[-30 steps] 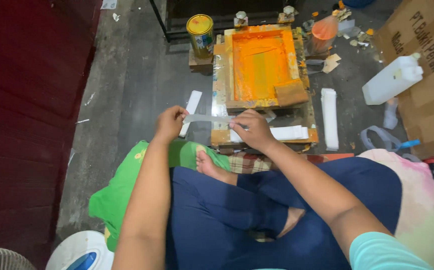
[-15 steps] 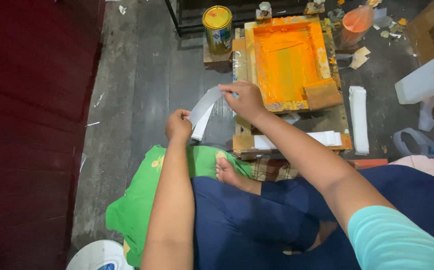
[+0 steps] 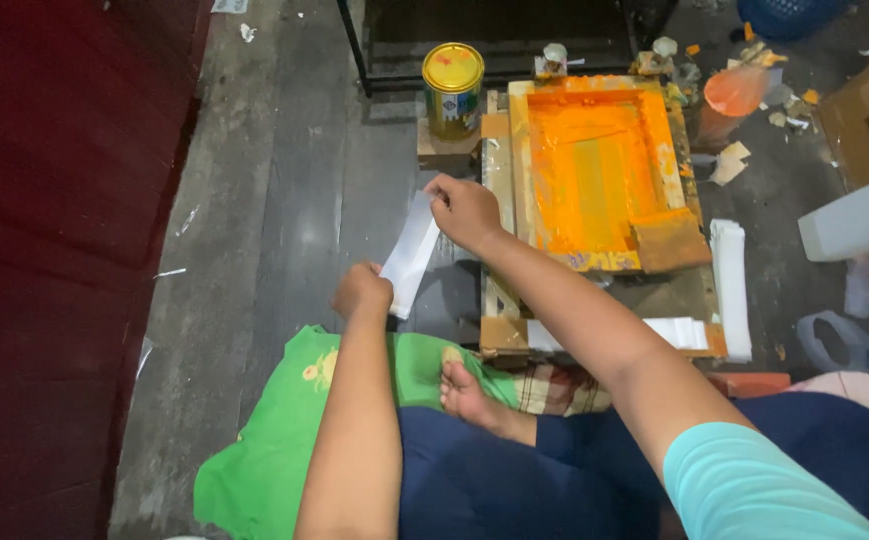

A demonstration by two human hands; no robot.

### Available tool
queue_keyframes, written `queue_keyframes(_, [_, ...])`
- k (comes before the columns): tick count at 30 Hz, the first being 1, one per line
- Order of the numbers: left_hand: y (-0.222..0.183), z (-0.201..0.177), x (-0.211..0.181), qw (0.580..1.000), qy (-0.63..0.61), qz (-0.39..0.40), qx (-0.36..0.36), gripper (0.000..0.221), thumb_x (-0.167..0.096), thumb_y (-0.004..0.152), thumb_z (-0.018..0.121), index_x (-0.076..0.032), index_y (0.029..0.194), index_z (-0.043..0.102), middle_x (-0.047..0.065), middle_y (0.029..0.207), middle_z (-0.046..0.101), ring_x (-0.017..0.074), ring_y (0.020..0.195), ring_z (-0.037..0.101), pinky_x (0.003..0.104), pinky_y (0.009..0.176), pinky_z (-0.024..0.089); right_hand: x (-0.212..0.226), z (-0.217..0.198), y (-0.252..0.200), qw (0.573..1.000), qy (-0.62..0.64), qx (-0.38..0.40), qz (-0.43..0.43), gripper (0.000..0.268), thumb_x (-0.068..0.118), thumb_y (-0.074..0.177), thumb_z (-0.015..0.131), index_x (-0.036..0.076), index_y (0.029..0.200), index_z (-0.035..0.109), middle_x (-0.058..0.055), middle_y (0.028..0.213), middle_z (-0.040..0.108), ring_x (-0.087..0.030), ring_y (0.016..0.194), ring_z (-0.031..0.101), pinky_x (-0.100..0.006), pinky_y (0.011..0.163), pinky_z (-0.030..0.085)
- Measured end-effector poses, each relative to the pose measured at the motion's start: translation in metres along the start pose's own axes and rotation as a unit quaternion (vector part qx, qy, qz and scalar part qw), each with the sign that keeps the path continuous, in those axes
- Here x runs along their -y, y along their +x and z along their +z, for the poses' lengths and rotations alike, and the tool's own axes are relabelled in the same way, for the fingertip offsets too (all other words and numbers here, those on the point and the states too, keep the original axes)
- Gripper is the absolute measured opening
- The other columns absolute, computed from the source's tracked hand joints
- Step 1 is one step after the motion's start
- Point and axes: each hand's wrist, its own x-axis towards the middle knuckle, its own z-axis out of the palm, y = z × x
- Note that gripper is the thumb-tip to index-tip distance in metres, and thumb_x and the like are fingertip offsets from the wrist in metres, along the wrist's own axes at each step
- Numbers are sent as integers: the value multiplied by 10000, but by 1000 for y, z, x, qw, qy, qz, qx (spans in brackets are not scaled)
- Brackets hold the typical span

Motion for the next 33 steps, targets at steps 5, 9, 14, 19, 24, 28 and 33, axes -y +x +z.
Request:
queue_keyframes(5, [16, 9, -1, 1000, 5, -6, 8, 231, -132, 979, 601, -141, 1146, 760, 99, 1033, 776, 290, 1047, 741, 447, 888, 558, -15, 22, 30, 998, -42, 45, -5, 158, 176, 928, 587, 139, 980, 732, -97, 803, 739, -342, 831, 729, -451, 739, 586])
queue_keyframes(9, [22, 12, 0, 998, 51, -2, 22, 269, -201, 1034, 523, -127, 1168, 744, 120, 1059, 766, 308, 1073, 726, 464, 918, 528, -11, 36, 45, 995, -78, 53, 34, 196, 152, 879, 589, 80, 932, 763, -168, 804, 747, -415, 832, 743, -507, 717, 587])
queue_keyframes(14, [35, 27, 6, 997, 71, -3, 35, 256, -196, 1034, 528, -122, 1150, 743, 121, 1036, 768, 305, 1055, 734, 461, 901, 539, -44, 64, 55, 983, -132, 103, 75, 230, 186, 887, 637, 71, 1023, 783, -176, 877, 760, -387, 913, 748, -480, 784, 589])
queue_keyframes(19, [42, 36, 10, 994, 91, 0, 57, 253, -179, 1026, 532, -110, 1138, 747, 131, 1039, 769, 311, 1054, 736, 476, 894, 561, -56, 80, 53, 979, -137, 117, 96, 256, 167, 869, 671, 69, 1076, 785, -179, 919, 763, -390, 959, 744, -488, 831, 579])
queue_keyframes(24, [44, 44, 14, 994, 94, 14, 53, 225, -147, 1005, 567, -90, 1120, 752, 143, 1010, 770, 316, 1017, 746, 494, 866, 578, -51, 76, 48, 971, -152, 159, 98, 343, 120, 892, 627, 70, 1209, 750, -203, 1082, 760, -388, 1061, 730, -503, 908, 577])
queue_keyframes(28, [45, 44, 13, 993, 107, 7, 51, 233, -157, 1018, 565, -101, 1168, 734, 129, 1022, 767, 299, 1019, 748, 481, 870, 582, -46, 69, 46, 968, -147, 177, 97, 366, 114, 907, 617, 72, 1253, 726, -213, 1127, 748, -381, 1089, 718, -503, 932, 575])
queue_keyframes(33, [48, 42, 14, 994, 92, 2, 62, 227, -127, 997, 590, -96, 1152, 752, 128, 1019, 770, 302, 1031, 749, 485, 882, 599, -37, 69, 45, 966, -157, 170, 117, 395, 61, 894, 611, 55, 1276, 713, -232, 1161, 737, -401, 1132, 702, -539, 967, 566])
